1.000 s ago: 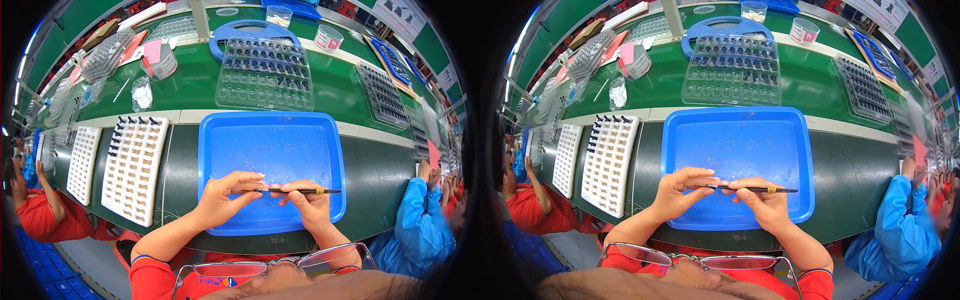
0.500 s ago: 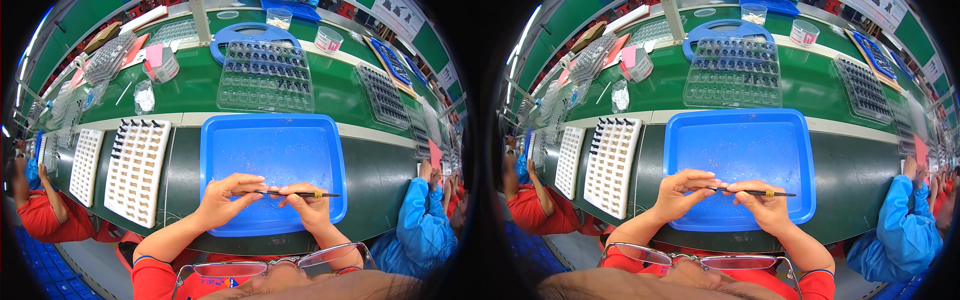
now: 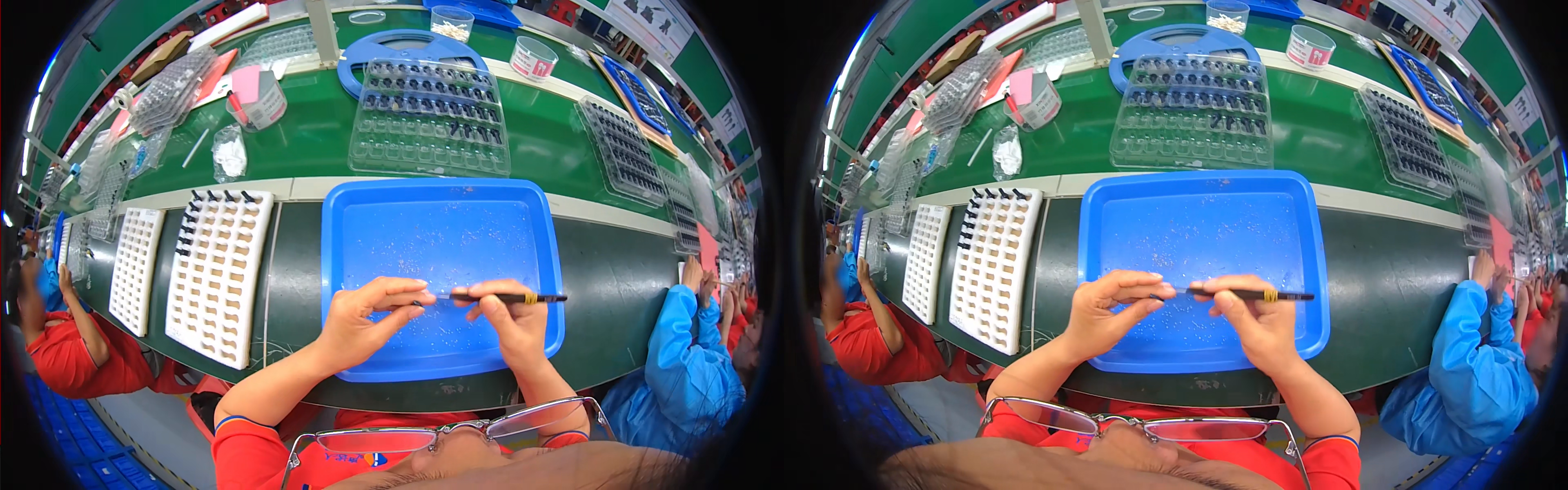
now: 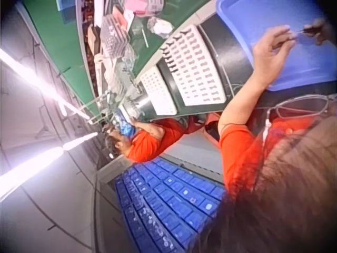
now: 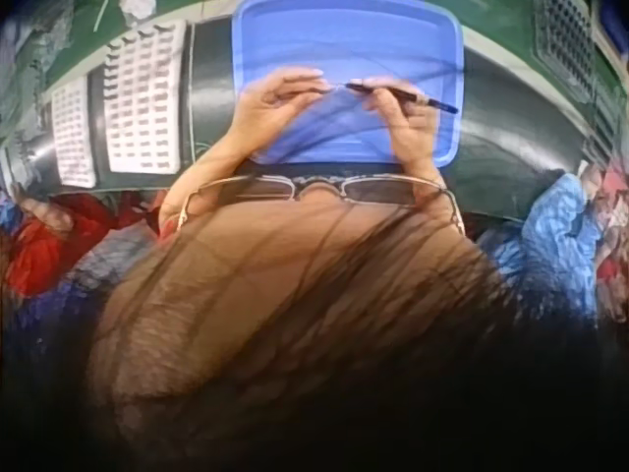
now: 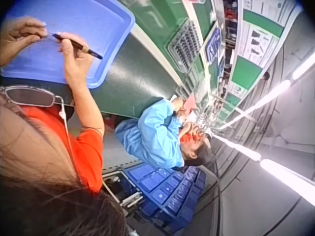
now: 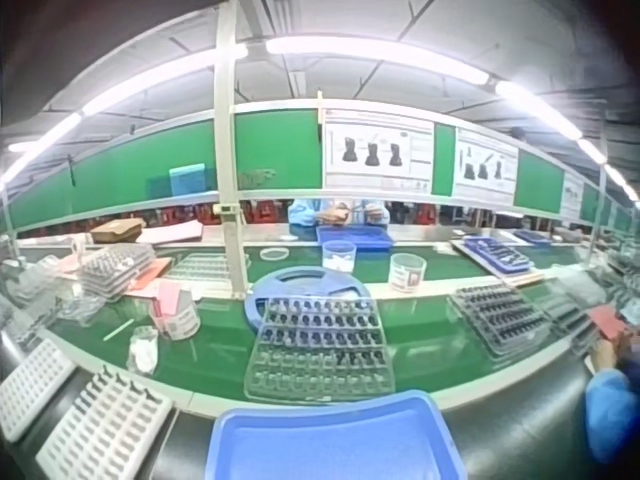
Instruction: Assembling small electronic components into a tray using a handheld precision tool on a factory assembly line.
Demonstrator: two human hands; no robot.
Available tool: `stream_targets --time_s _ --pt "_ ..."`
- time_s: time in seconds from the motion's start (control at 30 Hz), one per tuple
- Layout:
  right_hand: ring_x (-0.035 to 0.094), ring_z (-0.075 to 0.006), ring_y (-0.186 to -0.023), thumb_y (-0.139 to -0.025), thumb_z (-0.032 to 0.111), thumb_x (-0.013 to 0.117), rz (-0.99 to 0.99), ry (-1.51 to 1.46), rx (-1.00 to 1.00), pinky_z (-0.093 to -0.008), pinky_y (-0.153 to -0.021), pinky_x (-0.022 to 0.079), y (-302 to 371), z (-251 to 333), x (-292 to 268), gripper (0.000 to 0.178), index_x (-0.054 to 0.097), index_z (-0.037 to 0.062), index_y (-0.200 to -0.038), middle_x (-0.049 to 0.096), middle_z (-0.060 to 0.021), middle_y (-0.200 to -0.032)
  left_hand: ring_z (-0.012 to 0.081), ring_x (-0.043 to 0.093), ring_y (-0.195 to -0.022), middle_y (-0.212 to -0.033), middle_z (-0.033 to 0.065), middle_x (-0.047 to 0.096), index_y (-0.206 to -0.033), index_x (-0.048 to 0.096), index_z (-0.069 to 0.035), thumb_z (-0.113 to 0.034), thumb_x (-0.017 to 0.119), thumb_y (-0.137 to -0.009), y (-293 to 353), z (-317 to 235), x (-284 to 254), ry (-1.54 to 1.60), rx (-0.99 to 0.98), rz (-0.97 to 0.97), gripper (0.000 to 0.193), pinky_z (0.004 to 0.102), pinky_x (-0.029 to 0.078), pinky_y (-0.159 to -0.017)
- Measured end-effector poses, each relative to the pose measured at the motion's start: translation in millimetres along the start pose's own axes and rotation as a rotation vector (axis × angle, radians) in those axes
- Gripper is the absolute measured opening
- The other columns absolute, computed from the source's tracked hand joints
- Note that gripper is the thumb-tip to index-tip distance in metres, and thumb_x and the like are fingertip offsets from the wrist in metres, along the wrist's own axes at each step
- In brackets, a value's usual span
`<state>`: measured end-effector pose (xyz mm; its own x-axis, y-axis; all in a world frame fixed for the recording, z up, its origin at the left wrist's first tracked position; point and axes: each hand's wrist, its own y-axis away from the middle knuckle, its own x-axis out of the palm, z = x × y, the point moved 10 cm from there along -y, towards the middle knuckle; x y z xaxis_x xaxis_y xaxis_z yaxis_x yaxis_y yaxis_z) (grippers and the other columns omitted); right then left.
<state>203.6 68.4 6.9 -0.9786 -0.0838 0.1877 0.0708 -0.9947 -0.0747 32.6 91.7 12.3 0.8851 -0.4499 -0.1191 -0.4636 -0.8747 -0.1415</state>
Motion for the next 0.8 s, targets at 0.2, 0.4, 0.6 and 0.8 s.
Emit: stream_targets --time_s 0.2,0.4,0.6,0.8 --pt "0.066 -0.0163 -0.080 -0.091 0.008 0.063 0.045 0.559 0.088 -0.0304 -0.071 0.052 -8.1 -11.3 -5.6 0.013 0.069 0.0038 -0.101 0.071 -0.0095 -0.097 0.0184 0.068 -0.100 -0.104 0.0145 0.070 -0.116 0.057 0.003 0.007 0.063 -0.087 1.1 8.3 -5.8 -0.021 -0.089 -0.051 0.030 0.0283 0.054 -0.087" --pt "0.068 -0.0191 -0.078 -0.090 0.012 0.065 0.046 0.631 0.082 -0.0304 -0.071 0.053 -6.9 -12.1 -2.9 0.015 0.070 0.0038 -0.102 0.072 -0.0103 -0.094 0.0182 0.068 -0.098 -0.104 0.0139 0.071 -0.116 0.057 0.002 0.007 0.064 -0.087 0.5 6.4 -5.8 -0.027 -0.065 -0.054 0.031 0.0278 0.055 -0.086" --pt "0.064 -0.0117 -0.085 -0.089 0.006 0.065 0.074 0.676 0.108 -0.0256 -0.076 0.050 -8.2 -11.3 4.9 0.014 0.069 0.0017 -0.102 0.071 -0.0070 -0.094 0.0177 0.069 -0.097 -0.102 0.0135 0.071 -0.117 0.057 0.002 0.006 0.064 -0.086 1.2 7.8 -6.3 -0.031 -0.057 -0.060 0.031 0.0279 0.055 -0.085" --pt "0.064 -0.0112 -0.084 -0.090 0.006 0.064 0.063 0.692 0.119 -0.0253 -0.076 0.050 -8.2 -12.0 4.7 0.014 0.069 0.0016 -0.102 0.071 -0.0070 -0.094 0.0175 0.069 -0.097 -0.102 0.0129 0.072 -0.116 0.058 0.001 0.006 0.064 -0.086 0.8 6.6 -6.0 -0.050 -0.055 -0.060 0.031 0.0278 0.055 -0.085"
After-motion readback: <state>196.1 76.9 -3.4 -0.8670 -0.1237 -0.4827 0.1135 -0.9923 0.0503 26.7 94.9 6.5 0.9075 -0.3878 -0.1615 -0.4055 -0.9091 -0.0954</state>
